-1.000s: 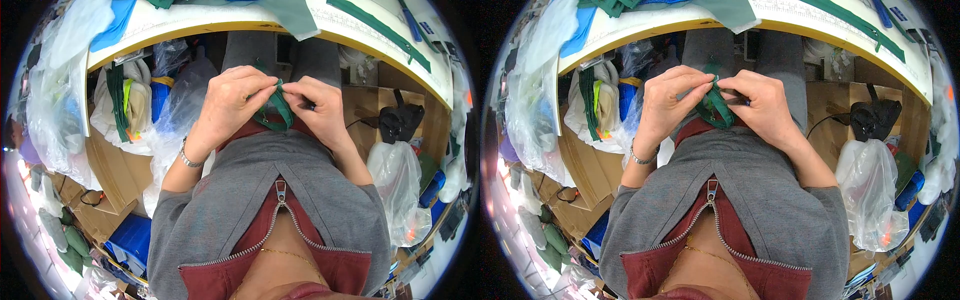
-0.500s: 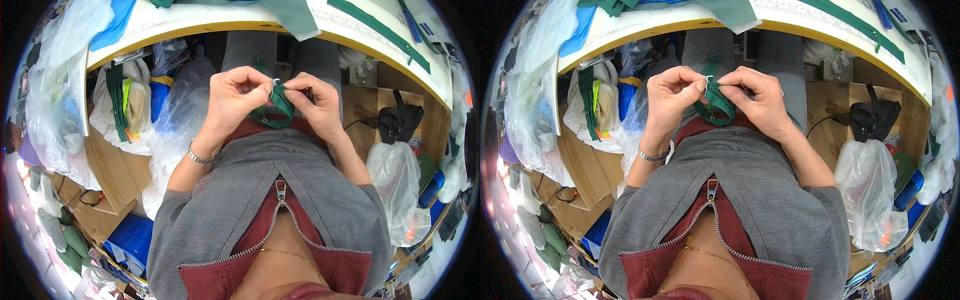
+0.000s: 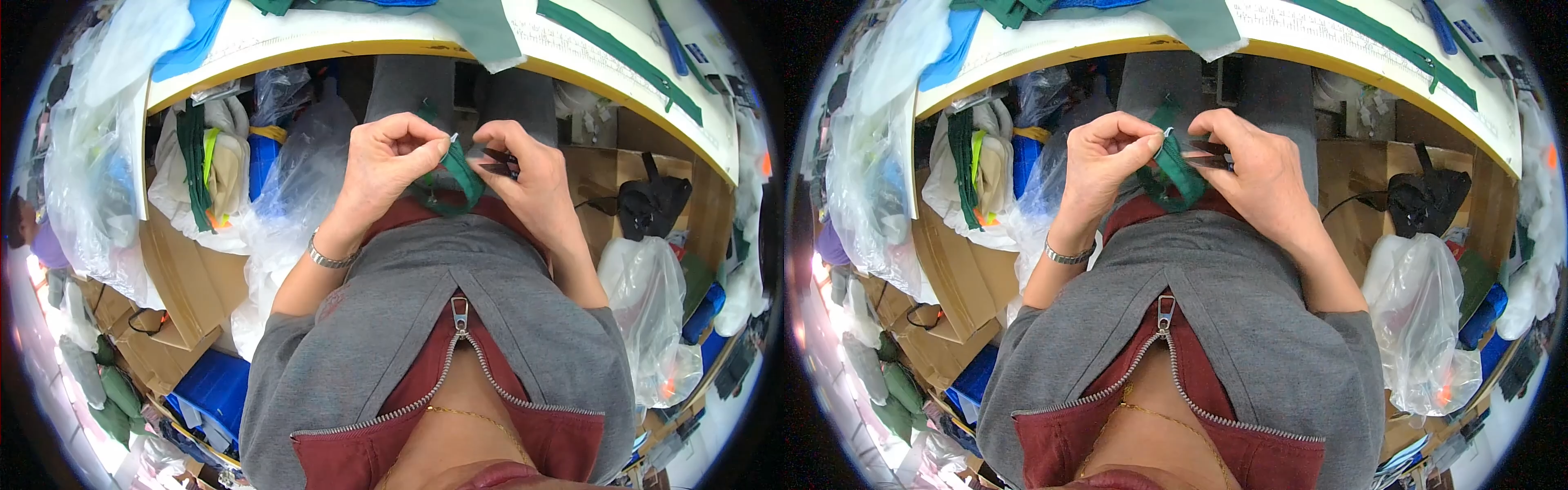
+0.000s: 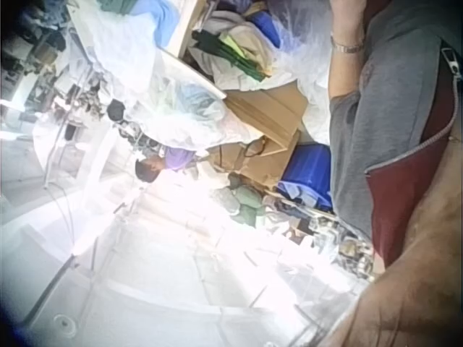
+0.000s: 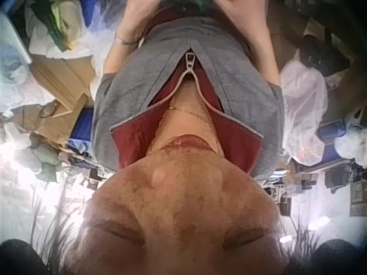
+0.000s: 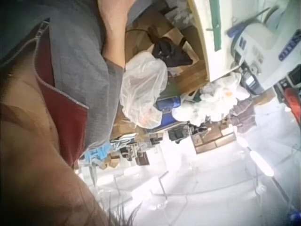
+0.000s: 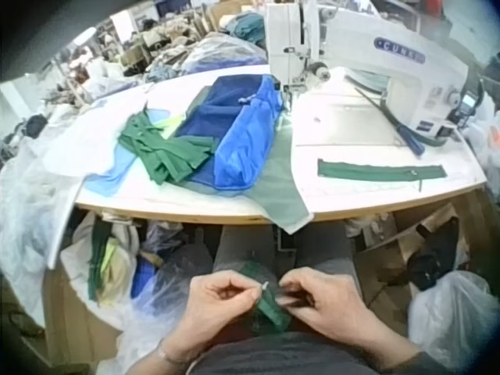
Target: The recorder is manually attaching sliders to green zipper tape segments at a workbench.
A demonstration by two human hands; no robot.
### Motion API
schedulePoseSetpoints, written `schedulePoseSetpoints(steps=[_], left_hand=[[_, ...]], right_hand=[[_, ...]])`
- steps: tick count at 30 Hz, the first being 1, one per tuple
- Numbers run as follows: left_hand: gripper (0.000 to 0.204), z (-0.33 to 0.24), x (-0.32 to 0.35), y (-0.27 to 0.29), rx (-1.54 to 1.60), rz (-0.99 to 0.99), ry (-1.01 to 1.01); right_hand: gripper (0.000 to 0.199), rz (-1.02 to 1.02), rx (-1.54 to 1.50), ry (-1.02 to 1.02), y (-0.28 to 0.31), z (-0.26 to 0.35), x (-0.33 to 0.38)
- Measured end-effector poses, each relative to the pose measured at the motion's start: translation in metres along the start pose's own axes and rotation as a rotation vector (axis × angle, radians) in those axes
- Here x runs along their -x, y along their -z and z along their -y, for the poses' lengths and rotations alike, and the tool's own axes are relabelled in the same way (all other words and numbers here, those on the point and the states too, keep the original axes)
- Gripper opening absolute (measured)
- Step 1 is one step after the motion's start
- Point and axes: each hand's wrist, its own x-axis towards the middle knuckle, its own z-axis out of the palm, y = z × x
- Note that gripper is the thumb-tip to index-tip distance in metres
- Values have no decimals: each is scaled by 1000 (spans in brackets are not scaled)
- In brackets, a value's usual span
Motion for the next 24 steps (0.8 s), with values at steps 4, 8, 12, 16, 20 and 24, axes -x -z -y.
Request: schedulePoseSetpoints(steps=[4, 8, 12, 16, 20, 24], left_hand=[[7, -3, 1, -4, -161, -85, -69], [5, -2, 2, -8, -326, -168, -211], [4, -6, 2, -12, -502, -174, -410], [4, -6, 3, -13, -561, -194, -475], [7, -3, 2, -14, -642, -232, -563], [11, -3, 0, -15, -672, -248, -650]], right_hand=[[33, -124, 371, 101, 4, 19, 1], [27, -154, 434, 156, 0, 19, 4], [20, -216, 549, 219, -8, 16, 1], [18, -228, 589, 206, -11, 18, -1], [16, -232, 557, 191, -12, 19, -2], [17, -249, 568, 207, -12, 20, -2]])
